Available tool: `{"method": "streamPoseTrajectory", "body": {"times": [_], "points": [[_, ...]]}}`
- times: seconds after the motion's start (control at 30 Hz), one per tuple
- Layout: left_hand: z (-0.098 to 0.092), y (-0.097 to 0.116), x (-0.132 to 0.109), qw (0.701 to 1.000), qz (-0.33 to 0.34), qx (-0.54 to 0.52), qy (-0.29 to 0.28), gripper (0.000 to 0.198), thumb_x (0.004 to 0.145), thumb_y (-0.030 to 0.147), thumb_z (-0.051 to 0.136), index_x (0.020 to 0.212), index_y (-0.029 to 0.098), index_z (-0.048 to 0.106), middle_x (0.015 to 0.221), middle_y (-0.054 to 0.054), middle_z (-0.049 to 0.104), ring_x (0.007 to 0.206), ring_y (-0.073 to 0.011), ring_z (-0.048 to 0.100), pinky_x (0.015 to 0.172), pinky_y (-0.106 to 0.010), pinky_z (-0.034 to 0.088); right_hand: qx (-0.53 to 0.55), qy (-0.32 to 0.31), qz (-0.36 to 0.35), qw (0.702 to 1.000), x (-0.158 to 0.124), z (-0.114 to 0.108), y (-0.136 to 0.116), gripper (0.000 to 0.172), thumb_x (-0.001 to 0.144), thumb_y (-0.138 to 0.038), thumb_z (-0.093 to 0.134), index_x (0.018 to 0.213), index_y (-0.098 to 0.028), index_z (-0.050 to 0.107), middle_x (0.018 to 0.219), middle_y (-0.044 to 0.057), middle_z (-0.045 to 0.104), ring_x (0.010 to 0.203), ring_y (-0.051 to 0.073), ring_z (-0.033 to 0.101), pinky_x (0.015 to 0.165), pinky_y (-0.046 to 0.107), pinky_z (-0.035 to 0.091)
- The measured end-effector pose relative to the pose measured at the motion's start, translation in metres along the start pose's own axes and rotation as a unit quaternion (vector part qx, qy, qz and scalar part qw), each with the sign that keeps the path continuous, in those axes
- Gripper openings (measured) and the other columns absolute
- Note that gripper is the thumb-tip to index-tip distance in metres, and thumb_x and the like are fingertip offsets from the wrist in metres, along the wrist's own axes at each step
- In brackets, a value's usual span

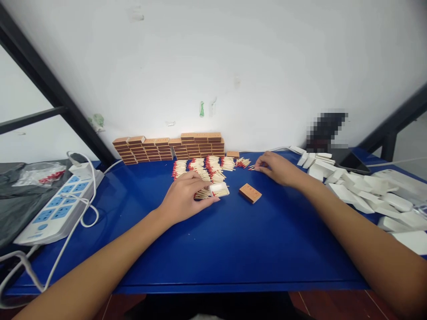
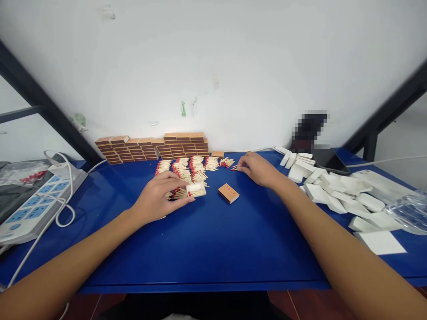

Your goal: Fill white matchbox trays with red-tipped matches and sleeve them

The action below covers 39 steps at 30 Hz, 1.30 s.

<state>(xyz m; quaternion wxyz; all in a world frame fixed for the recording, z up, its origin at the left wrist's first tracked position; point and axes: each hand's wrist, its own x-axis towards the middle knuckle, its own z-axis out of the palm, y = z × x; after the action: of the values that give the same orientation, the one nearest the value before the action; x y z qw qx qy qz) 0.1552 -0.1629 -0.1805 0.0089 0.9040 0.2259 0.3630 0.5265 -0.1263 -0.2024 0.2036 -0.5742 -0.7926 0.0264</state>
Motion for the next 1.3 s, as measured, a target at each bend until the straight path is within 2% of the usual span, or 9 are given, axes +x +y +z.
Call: {"method": "streamPoseTrajectory", "body": {"times": [0.13, 0.23, 0.37, 0.43, 0.57, 0.87, 1.03, 1.2, 1.3], "points": [[0.0, 0.0, 0.0, 1.0, -0.006, -0.004, 0.001, 0.034, 0.088, 0.043, 0.08, 0.107, 0.014, 0.077, 0.087, -0.008, 0.073, 0.086, -0.0221, 0.067, 0.074, -0.035, 0.057, -0.002, -0.002, -0.012, 1.0, -0.001, -0.003, -0.004, 0.02, 0.093, -0.034, 0.055, 0.085, -0.02, 0.066, 0.096, 0.013, 0.067, 0.09, 0.027, 0.062, 0.085, 0.042, 0.052], [0.0, 0.0, 0.0, 1.0, -0.004, 0.0, 0.003, 0.033, 0.089, 0.043, 0.079, 0.106, 0.014, 0.077, 0.087, -0.009, 0.074, 0.087, -0.0224, 0.067, 0.075, -0.036, 0.058, 0.016, 0.013, -0.024, 0.999, -0.003, -0.008, -0.02, 0.019, 0.095, -0.035, 0.054, 0.087, -0.02, 0.065, 0.097, 0.013, 0.068, 0.091, 0.027, 0.063, 0.086, 0.042, 0.051], [0.0, -0.001, 0.0, 1.0, -0.001, 0.008, 0.011, 0.035, 0.089, 0.045, 0.078, 0.105, 0.014, 0.077, 0.089, -0.01, 0.074, 0.087, -0.0229, 0.067, 0.076, -0.037, 0.057, 0.066, 0.049, -0.055, 0.995, -0.008, -0.012, -0.065, 0.017, 0.1, -0.032, 0.05, 0.093, -0.022, 0.061, 0.093, 0.011, 0.069, 0.086, 0.025, 0.063, 0.08, 0.039, 0.051], [0.0, -0.002, -0.001, 1.0, -0.008, 0.009, 0.01, 0.037, 0.088, 0.046, 0.079, 0.106, 0.014, 0.077, 0.089, -0.01, 0.073, 0.086, -0.0227, 0.066, 0.076, -0.037, 0.057, 0.091, 0.04, -0.091, 0.991, -0.013, -0.009, -0.091, 0.016, 0.102, -0.031, 0.049, 0.095, -0.022, 0.06, 0.093, 0.009, 0.068, 0.085, 0.024, 0.062, 0.078, 0.037, 0.05], [0.001, -0.002, -0.002, 1.0, -0.022, 0.006, 0.007, 0.04, 0.086, 0.046, 0.081, 0.111, 0.015, 0.077, 0.091, -0.009, 0.073, 0.088, -0.023, 0.066, 0.077, -0.037, 0.058, 0.11, 0.043, -0.167, 0.979, -0.023, 0.0, -0.131, 0.013, 0.105, -0.025, 0.049, 0.098, -0.023, 0.06, 0.098, 0.008, 0.066, 0.093, 0.023, 0.061, 0.083, 0.037, 0.05], [0.004, 0.005, -0.001, 1.0, -0.004, -0.008, 0.017, 0.038, 0.087, 0.046, 0.08, 0.109, 0.015, 0.077, 0.092, -0.01, 0.075, 0.09, -0.0232, 0.067, 0.08, -0.039, 0.059, 0.085, 0.053, -0.198, 0.975, -0.032, 0.013, -0.151, 0.013, 0.105, -0.02, 0.049, 0.1, -0.023, 0.06, 0.097, 0.007, 0.065, 0.09, 0.022, 0.062, 0.079, 0.036, 0.052], [0.003, -0.001, -0.002, 1.0, -0.024, -0.005, 0.016, 0.039, 0.087, 0.047, 0.08, 0.112, 0.017, 0.077, 0.092, -0.01, 0.074, 0.089, -0.0227, 0.068, 0.08, -0.038, 0.06, 0.093, 0.066, -0.167, 0.979, -0.023, 0.004, -0.126, 0.017, 0.105, -0.028, 0.048, 0.102, -0.024, 0.064, 0.1, 0.008, 0.066, 0.091, 0.023, 0.064, 0.08, 0.037, 0.052], [0.002, -0.005, -0.002, 1.0, -0.018, 0.004, 0.024, 0.037, 0.086, 0.046, 0.082, 0.105, 0.016, 0.078, 0.088, -0.009, 0.075, 0.087, -0.0224, 0.068, 0.077, -0.037, 0.059, -0.025, 0.075, -0.041, 0.996, -0.009, -0.008, -0.047, 0.025, 0.098, -0.038, 0.051, 0.103, -0.022, 0.071, 0.102, 0.012, 0.068, 0.093, 0.031, 0.066, 0.082, 0.045, 0.052], [0.001, -0.007, -0.002, 0.999, -0.013, 0.005, 0.029, 0.038, 0.085, 0.047, 0.082, 0.104, 0.015, 0.077, 0.086, -0.009, 0.075, 0.086, -0.0225, 0.067, 0.076, -0.037, 0.058, -0.019, 0.031, -0.03, 0.999, -0.004, -0.005, -0.007, 0.026, 0.093, -0.039, 0.056, 0.101, -0.021, 0.073, 0.1, 0.014, 0.069, 0.092, 0.032, 0.067, 0.085, 0.047, 0.053]]}}
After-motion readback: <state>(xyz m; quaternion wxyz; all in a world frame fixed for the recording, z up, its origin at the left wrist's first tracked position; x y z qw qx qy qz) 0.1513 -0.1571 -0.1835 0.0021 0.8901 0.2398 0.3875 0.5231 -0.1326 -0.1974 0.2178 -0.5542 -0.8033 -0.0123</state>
